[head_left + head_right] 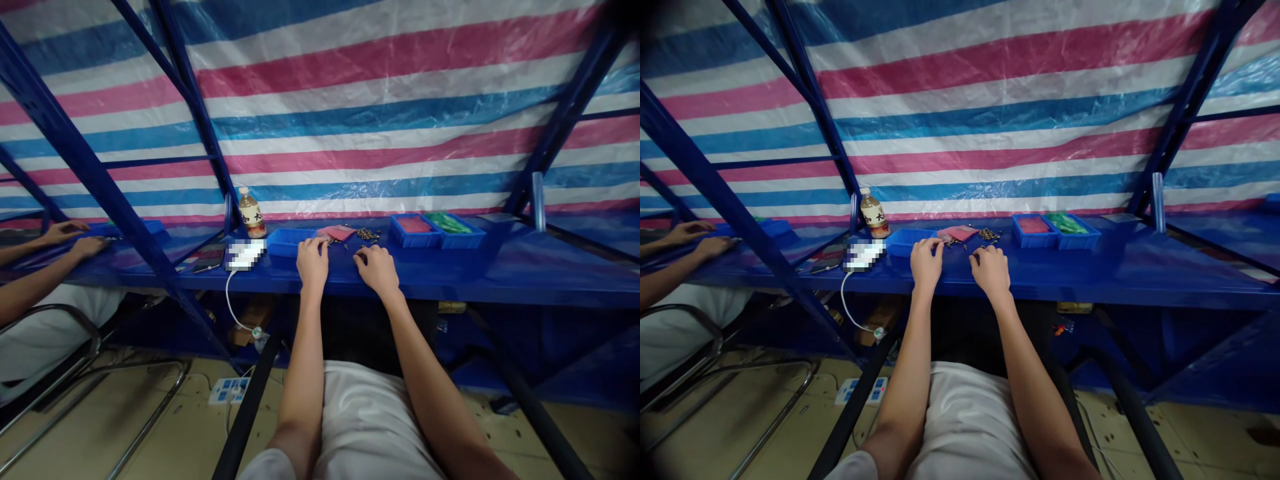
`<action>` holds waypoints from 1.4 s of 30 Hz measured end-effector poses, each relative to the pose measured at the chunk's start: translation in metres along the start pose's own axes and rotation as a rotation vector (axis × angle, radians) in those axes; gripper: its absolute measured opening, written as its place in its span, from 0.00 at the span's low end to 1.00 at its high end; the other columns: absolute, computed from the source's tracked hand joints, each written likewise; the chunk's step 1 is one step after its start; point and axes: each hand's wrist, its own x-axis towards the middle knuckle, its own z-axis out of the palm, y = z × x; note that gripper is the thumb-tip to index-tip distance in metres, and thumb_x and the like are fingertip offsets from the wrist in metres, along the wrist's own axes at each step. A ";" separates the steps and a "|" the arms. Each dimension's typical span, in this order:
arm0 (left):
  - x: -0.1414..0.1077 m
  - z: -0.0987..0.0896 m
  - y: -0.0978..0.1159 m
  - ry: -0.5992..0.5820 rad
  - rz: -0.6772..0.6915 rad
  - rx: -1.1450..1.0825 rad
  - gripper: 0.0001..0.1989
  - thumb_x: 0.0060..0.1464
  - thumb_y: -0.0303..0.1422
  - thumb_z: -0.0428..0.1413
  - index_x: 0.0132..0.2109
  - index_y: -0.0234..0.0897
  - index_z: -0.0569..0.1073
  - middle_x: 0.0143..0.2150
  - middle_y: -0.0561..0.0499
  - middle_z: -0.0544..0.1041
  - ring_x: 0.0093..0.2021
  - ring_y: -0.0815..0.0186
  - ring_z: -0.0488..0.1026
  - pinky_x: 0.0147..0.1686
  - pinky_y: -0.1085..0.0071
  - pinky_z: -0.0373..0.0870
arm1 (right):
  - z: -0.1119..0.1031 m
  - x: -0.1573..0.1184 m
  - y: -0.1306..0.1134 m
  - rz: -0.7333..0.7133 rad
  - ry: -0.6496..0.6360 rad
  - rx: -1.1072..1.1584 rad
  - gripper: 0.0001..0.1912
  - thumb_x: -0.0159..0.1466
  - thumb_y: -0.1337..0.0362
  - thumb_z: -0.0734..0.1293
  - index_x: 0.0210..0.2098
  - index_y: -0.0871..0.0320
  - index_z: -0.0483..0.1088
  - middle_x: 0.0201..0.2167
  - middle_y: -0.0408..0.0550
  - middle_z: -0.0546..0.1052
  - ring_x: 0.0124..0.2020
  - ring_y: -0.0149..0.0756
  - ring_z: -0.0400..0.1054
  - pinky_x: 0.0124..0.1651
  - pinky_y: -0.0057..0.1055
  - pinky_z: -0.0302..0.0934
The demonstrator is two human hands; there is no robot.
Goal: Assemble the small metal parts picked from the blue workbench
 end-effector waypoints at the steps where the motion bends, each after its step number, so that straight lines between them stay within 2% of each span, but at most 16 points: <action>1: 0.001 -0.002 -0.002 0.036 -0.009 0.019 0.09 0.63 0.33 0.53 0.43 0.41 0.80 0.44 0.45 0.78 0.50 0.55 0.69 0.51 0.62 0.68 | 0.000 0.000 0.000 0.000 -0.002 -0.002 0.16 0.70 0.58 0.60 0.46 0.54 0.77 0.45 0.54 0.75 0.47 0.48 0.66 0.45 0.37 0.56; 4: 0.002 -0.010 -0.007 0.169 -0.033 0.058 0.09 0.63 0.34 0.54 0.42 0.40 0.80 0.51 0.44 0.75 0.56 0.52 0.63 0.56 0.60 0.65 | -0.001 0.000 0.000 -0.003 -0.012 -0.003 0.16 0.70 0.57 0.60 0.46 0.54 0.77 0.45 0.54 0.75 0.46 0.47 0.66 0.45 0.37 0.56; 6: 0.004 -0.015 -0.013 0.204 -0.059 0.060 0.10 0.64 0.34 0.53 0.42 0.40 0.79 0.52 0.44 0.75 0.57 0.53 0.62 0.57 0.60 0.65 | -0.001 0.000 0.000 -0.005 -0.015 0.001 0.16 0.70 0.57 0.60 0.46 0.54 0.77 0.45 0.55 0.75 0.46 0.47 0.66 0.45 0.37 0.56; 11: 0.005 -0.020 -0.026 0.191 -0.172 0.059 0.12 0.65 0.35 0.51 0.41 0.39 0.79 0.47 0.43 0.77 0.55 0.53 0.64 0.57 0.59 0.64 | -0.001 0.000 0.000 -0.006 -0.008 0.007 0.17 0.70 0.57 0.59 0.46 0.55 0.77 0.45 0.55 0.75 0.45 0.46 0.66 0.45 0.37 0.56; 17: 0.003 -0.015 -0.027 0.206 -0.220 0.078 0.13 0.65 0.36 0.51 0.42 0.39 0.80 0.46 0.43 0.78 0.53 0.51 0.66 0.54 0.59 0.65 | 0.000 -0.002 -0.001 0.033 0.014 0.003 0.16 0.69 0.58 0.60 0.49 0.55 0.76 0.46 0.56 0.75 0.47 0.47 0.65 0.47 0.37 0.56; 23: 0.002 -0.015 -0.027 0.200 -0.227 0.077 0.14 0.65 0.36 0.50 0.44 0.39 0.80 0.48 0.43 0.77 0.53 0.50 0.64 0.53 0.58 0.66 | -0.004 -0.005 -0.005 0.121 0.019 -0.056 0.16 0.68 0.62 0.60 0.50 0.57 0.75 0.45 0.57 0.77 0.48 0.49 0.66 0.47 0.39 0.55; 30: 0.001 -0.015 -0.025 0.201 -0.237 0.075 0.14 0.65 0.35 0.50 0.44 0.39 0.80 0.49 0.43 0.77 0.53 0.50 0.65 0.50 0.58 0.67 | -0.005 -0.002 -0.004 0.080 -0.028 -0.052 0.14 0.69 0.65 0.59 0.46 0.59 0.76 0.41 0.55 0.79 0.43 0.45 0.71 0.42 0.35 0.56; 42: 0.001 -0.017 -0.021 0.181 -0.258 0.069 0.15 0.65 0.35 0.48 0.44 0.39 0.80 0.51 0.42 0.76 0.53 0.49 0.65 0.51 0.57 0.67 | -0.005 -0.002 -0.003 0.055 -0.024 -0.056 0.14 0.69 0.65 0.58 0.42 0.58 0.75 0.37 0.54 0.79 0.40 0.43 0.71 0.39 0.33 0.55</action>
